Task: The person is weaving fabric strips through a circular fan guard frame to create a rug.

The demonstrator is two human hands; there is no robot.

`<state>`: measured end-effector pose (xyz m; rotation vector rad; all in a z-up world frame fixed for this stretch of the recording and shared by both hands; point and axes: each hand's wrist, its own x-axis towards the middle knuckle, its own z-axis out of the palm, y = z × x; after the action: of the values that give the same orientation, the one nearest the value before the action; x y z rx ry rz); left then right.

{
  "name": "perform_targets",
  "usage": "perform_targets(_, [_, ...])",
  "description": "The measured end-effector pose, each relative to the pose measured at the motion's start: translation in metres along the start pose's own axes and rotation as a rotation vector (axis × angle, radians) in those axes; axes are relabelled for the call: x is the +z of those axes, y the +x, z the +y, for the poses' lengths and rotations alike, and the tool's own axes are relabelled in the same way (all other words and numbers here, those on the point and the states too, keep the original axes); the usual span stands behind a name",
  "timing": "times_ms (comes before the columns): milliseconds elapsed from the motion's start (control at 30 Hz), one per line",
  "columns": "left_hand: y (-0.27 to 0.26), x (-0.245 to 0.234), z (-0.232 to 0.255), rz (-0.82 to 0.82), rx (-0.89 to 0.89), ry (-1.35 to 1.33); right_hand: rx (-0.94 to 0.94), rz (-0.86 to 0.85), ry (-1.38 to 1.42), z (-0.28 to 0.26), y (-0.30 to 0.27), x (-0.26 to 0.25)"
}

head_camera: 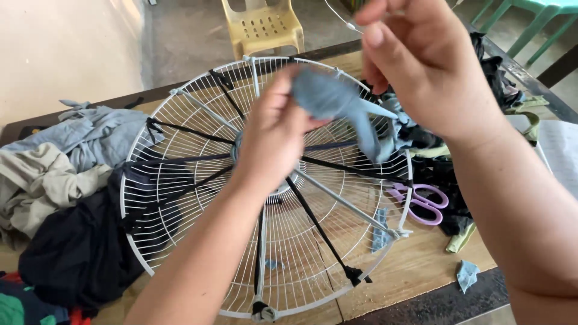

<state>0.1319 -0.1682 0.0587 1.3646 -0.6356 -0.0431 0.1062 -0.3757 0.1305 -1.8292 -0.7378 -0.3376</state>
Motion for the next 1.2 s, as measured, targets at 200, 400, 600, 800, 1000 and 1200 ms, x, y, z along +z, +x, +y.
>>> perform_targets(200, [-0.043,-0.089,0.030,0.278,0.185,-0.434,0.246,-0.206,-0.695,0.101,-0.054,-0.012])
perform_targets(400, [-0.075,-0.144,0.038,0.602,0.253,-0.484,0.473,0.038,-0.967,0.217,-0.109,-0.103])
perform_targets(600, [-0.082,-0.138,0.031,0.508,0.287,-0.425,0.683,0.124,-1.190,0.195,-0.101,-0.122])
perform_targets(800, [-0.067,-0.091,0.028,0.263,0.145,-0.281,0.450,-0.098,-0.718,0.088,-0.054,-0.009])
perform_targets(1000, [-0.082,-0.090,0.028,0.169,0.173,0.045,0.290,-0.219,-0.852,0.096,-0.050,0.008])
perform_targets(1200, [-0.102,-0.109,0.050,0.093,0.296,-0.247,0.545,-0.303,-0.871,0.113,-0.056,0.008])
